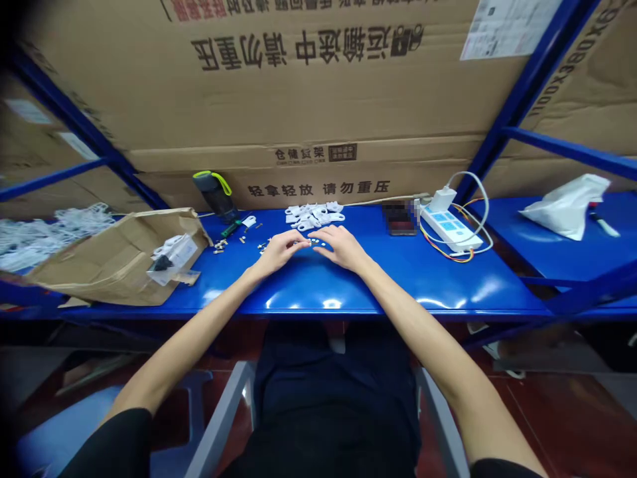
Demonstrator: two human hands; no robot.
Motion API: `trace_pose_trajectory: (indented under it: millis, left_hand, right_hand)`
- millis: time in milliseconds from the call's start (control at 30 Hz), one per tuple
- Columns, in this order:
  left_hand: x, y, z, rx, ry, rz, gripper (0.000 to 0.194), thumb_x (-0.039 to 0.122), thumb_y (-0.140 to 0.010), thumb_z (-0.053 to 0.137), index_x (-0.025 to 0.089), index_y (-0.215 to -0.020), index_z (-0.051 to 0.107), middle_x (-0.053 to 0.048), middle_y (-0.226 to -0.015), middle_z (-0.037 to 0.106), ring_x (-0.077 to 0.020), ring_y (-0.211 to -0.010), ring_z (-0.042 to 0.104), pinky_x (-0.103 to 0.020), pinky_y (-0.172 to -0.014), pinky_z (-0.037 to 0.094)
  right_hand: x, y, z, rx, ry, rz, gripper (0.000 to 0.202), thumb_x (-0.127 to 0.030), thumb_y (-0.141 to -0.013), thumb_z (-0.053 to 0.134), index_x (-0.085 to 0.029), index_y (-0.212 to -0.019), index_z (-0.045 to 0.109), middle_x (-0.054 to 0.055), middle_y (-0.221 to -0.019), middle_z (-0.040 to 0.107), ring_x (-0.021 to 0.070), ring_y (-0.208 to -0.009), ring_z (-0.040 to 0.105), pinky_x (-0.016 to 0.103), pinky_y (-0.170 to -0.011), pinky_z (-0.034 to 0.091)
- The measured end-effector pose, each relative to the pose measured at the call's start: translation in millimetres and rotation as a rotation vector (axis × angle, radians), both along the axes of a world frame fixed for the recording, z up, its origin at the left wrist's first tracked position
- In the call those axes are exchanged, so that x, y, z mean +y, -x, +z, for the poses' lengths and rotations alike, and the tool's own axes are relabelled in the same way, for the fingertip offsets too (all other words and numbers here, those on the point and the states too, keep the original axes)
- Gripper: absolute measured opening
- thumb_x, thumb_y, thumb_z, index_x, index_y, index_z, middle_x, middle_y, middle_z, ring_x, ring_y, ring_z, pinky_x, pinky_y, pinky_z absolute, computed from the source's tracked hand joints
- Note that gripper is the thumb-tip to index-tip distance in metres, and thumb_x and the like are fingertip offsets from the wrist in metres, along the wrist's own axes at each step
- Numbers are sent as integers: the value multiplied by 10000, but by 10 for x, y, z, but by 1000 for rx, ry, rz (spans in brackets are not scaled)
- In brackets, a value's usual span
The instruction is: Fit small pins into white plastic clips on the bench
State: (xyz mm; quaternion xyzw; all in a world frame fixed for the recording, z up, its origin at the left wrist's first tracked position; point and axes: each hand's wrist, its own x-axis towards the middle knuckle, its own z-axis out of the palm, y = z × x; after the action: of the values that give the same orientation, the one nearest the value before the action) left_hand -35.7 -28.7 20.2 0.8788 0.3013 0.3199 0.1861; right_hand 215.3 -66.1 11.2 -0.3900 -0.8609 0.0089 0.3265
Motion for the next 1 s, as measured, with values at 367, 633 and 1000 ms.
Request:
trace_pose_trajectory:
  millis: [367,633,1000]
  left_hand:
    - [67,-332,-111,-137,170,-23,416,546,-1004,624,165,-942,779,-42,-861,727,-165,-728,570,-302,-711,467]
    - [233,-207,-135,-34,110,-75,313,444,-1034,616,191,-1016,799,-49,-982,785,-189,-842,658,-308,-800,497]
    - [171,-61,-9,90,-40,63,315,451,-1069,560,235,-1077,789,-50,-1114,761,-218,-1008,697,-317,-895,511]
  right_hand:
    - [40,-102,-72,-20,-54,14,315,-398,-1095,507,-221,-1221,736,99,-1053,783,250,-968,715,372,-901,543]
    - [81,-98,-122,-156,-96,-2,344,-375,-1100,464,-221,-1153,767,118,-1045,786,264,-955,706,394,-883,541]
    - [118,-196,-129,-99,-29,-71,292,-349,-1062,515,-240,-1168,765,93,-1007,770,253,-936,683,375,-851,540]
